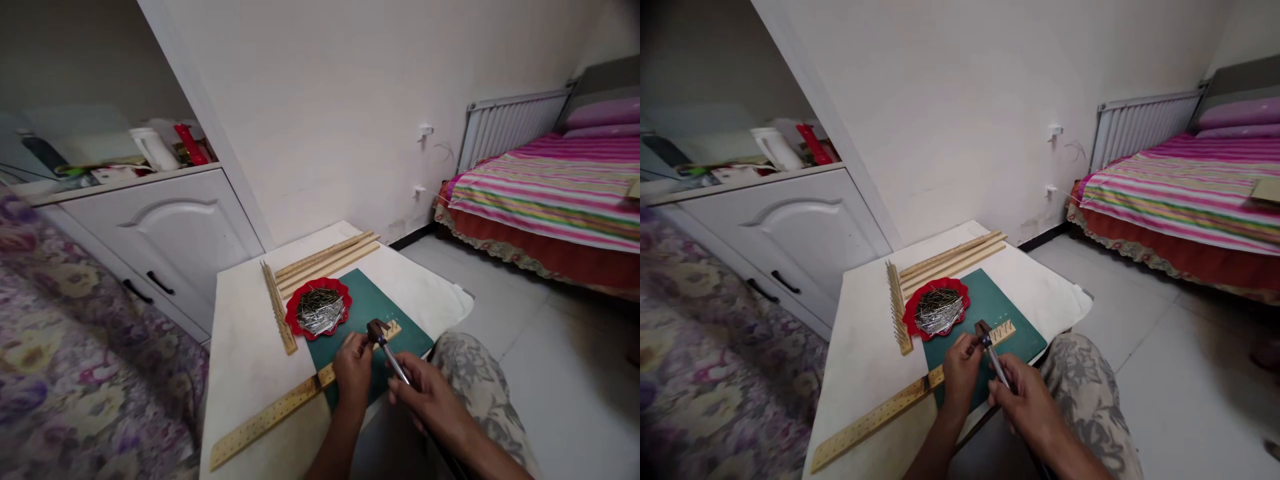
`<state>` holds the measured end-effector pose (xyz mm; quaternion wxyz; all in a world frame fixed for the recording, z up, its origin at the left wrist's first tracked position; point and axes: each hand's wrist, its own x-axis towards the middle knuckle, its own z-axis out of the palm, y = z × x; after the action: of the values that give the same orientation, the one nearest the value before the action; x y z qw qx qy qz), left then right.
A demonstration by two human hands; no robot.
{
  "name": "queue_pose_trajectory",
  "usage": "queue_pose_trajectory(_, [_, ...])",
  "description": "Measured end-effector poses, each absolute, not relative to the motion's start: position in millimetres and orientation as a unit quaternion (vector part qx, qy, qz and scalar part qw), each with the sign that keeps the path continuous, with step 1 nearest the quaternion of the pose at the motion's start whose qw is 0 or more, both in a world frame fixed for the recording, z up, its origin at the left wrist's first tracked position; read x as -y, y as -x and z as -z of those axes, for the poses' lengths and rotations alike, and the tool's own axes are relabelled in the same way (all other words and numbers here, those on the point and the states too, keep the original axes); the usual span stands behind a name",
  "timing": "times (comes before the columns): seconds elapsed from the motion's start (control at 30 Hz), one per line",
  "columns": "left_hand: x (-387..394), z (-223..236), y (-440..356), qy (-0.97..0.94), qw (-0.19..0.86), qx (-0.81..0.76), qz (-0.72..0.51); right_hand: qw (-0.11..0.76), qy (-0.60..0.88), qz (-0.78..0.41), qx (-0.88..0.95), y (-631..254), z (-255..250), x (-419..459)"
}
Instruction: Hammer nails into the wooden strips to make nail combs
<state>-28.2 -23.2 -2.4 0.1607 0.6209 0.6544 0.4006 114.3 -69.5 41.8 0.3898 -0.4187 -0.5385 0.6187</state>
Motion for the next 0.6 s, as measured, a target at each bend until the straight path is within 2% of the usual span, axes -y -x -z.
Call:
queue_pose_trajectory(0.33, [24.9, 1.7, 28.0, -0.624, 0.167, -0.646, -0.407, 0.39, 0.416, -0.616, 0.543, -119.6, -41.2, 81.6])
queue_pose_trajectory(0.47, [26.5, 0.0, 31.2, -0.631, 0.198, -0.619, -0.423, 0.359, 0.432, -0.639, 0.526, -124.8, -28.3, 96.1])
queue_pose_trajectory(0.6, [31.4, -4.1, 35.8, -0.622, 0.219, -0.619, -0.426, 0.375, 0.415, -0.645, 0.52, -123.7, -15.2, 102.9])
